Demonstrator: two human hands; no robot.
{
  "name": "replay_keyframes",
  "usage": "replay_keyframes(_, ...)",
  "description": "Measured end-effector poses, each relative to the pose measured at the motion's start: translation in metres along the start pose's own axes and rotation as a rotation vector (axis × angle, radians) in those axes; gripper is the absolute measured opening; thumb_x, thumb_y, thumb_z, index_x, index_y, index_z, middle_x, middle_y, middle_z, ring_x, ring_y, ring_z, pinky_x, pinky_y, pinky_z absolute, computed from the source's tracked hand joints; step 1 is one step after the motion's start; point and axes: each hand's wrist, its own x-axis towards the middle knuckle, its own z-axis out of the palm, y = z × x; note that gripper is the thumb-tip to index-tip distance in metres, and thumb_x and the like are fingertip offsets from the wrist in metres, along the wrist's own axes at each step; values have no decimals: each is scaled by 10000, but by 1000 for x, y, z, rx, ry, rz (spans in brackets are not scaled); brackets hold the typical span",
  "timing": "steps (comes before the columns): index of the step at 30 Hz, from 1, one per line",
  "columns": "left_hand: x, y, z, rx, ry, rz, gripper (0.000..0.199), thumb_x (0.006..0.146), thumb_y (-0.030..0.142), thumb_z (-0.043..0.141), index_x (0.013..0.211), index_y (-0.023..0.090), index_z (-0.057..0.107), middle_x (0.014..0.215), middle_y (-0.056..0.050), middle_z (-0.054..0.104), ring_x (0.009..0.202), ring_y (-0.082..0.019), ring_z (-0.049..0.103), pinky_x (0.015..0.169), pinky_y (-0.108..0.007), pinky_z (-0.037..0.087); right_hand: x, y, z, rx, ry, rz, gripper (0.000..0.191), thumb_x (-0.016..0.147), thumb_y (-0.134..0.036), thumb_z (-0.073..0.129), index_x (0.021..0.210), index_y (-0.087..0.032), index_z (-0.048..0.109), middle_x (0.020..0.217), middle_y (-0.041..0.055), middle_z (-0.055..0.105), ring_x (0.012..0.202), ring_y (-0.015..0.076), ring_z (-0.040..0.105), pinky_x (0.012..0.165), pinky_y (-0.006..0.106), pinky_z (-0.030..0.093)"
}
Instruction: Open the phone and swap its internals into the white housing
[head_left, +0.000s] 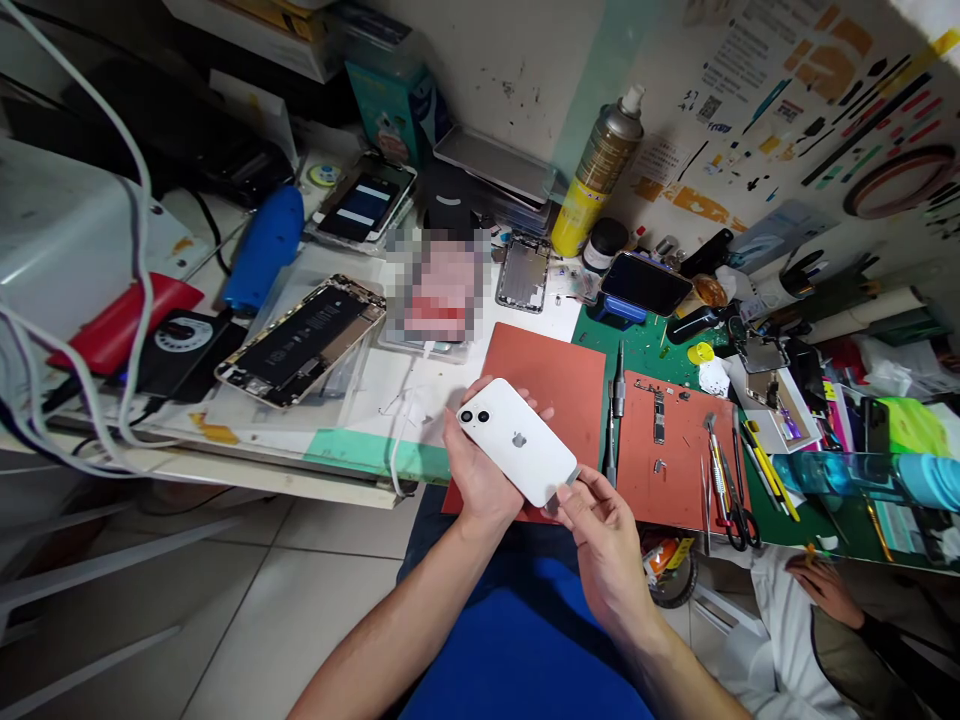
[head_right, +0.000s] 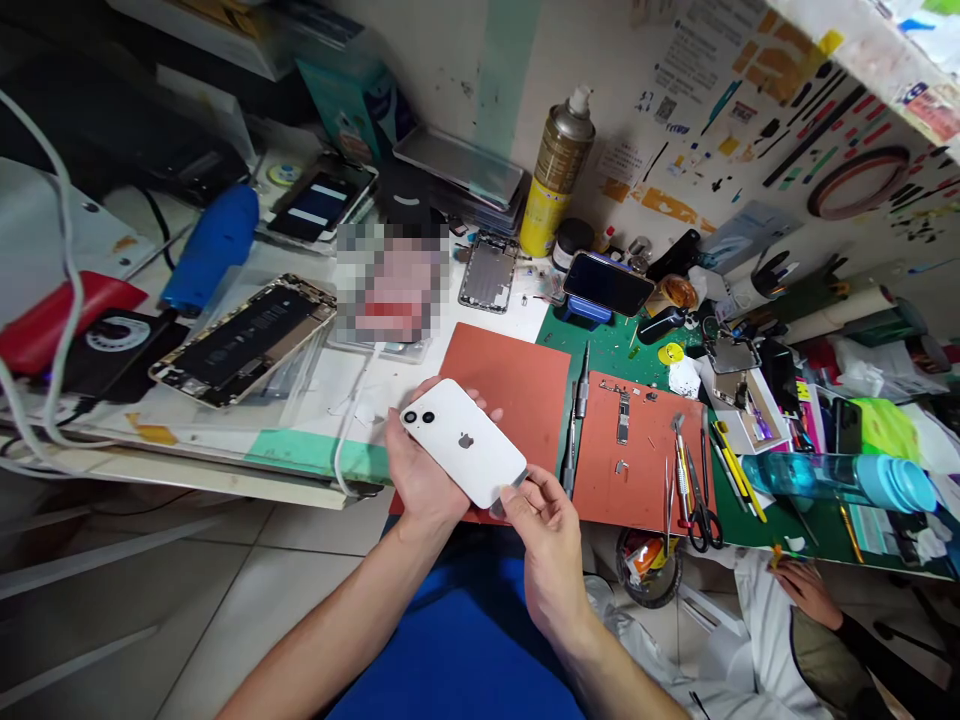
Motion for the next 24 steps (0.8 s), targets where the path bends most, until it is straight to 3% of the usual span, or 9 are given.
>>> replay_keyframes(6, -12, 5, 7, -22, 37, -47, 463, 1018, 603, 570, 1262, 261, 763, 1082, -105, 820, 1021, -284, 784, 1080, -552, 578, 7, -15, -1, -22, 6, -64, 425, 703, -430, 1004, 997, -191, 811, 912, 53, 805, 715, 158, 655, 670, 298, 566)
replay_keyframes(9, -19, 12, 6, 2, 55, -145, 526, 1025, 620, 541, 1364, 264, 728, 1252, -134, 805, 1236, -322, 747, 1164, -545, 521, 13, -48, -15, -175, -33, -196, 377, 775, -430, 955, 1030, -193, 810, 927, 60, 812, 775, 190, 710, 709, 319, 597)
replay_keyframes(11, -23, 16, -1, 91, 34, -143, 563, 1034, 652, 508, 1408, 279, 702, 1364, -134, 769, 1379, -322, 676, 1228, -528, 468, 13, -79, -24, -396, -114, -304, 299, 853, -419, 887, 1037, -198, 804, 911, 53, 803, 788, 194, 719, 713, 314, 595)
replay_keyframes(13, -27, 18, -11, 279, -55, 12, 542, 1053, 628, 508, 1450, 297, 670, 1448, -119, 727, 1470, -306, 608, 1286, -515, 407, 12, -110, -26, -674, -202, -403, 195, 935, -376, 781, 1028, -205, 788, 902, 45, 796, 775, 189, 719, 693, 304, 578)
replay_keyframes(15, -31, 16, -20, 617, -220, 302, 507, 1048, 506, 622, 1518, 315, 614, 1546, -109, 663, 1525, -297, 555, 1317, -506, 373, 9, -133, -23, -954, -238, -513, 121, 966, -298, 691, 975, -203, 766, 833, 31, 775, 718, 180, 698, 645, 293, 535)
replay_keyframes(17, -35, 12, -25, 1054, -428, 543, 659, 1009, 385, 735, 1621, 307, 503, 1636, -131, 578, 1562, -314, 510, 1311, -521, 397, 6, -144, -17, -1158, -250, -617, 124, 970, -225, 631, 935, -197, 747, 784, 27, 759, 673, 176, 680, 621, 291, 500)
replay_keyframes(19, -37, 6, -24, 1345, -595, 779, 852, 975, 327, 794, 1705, 280, 356, 1646, -171, 558, 1549, -334, 524, 1262, -540, 472, 3, -145, -10, -1251, -268, -698, 150, 974, -175, 598, 936, -193, 741, 808, 37, 774, 683, 183, 700, 624, 289, 497)
replay_keyframes(22, -36, -3, -14, 1425, -717, 1072, 989, 961, 244, 809, 1747, 196, 211, 1568, -233, 611, 1488, -343, 592, 1184, -533, 561, 0, -138, -5, -1282, -308, -755, 183, 1001, -138, 571, 991, -197, 744, 866, 48, 796, 728, 194, 743, 628, 280, 512)
replay_keyframes(24, -33, -7, -7, 1397, -737, 1164, 975, 961, 160, 786, 1741, 146, 202, 1514, -257, 642, 1452, -336, 626, 1156, -520, 588, -3, -133, -6, -1286, -310, -797, 184, 1019, -136, 568, 1040, -198, 740, 875, 50, 795, 725, 195, 748, 623, 279, 525)
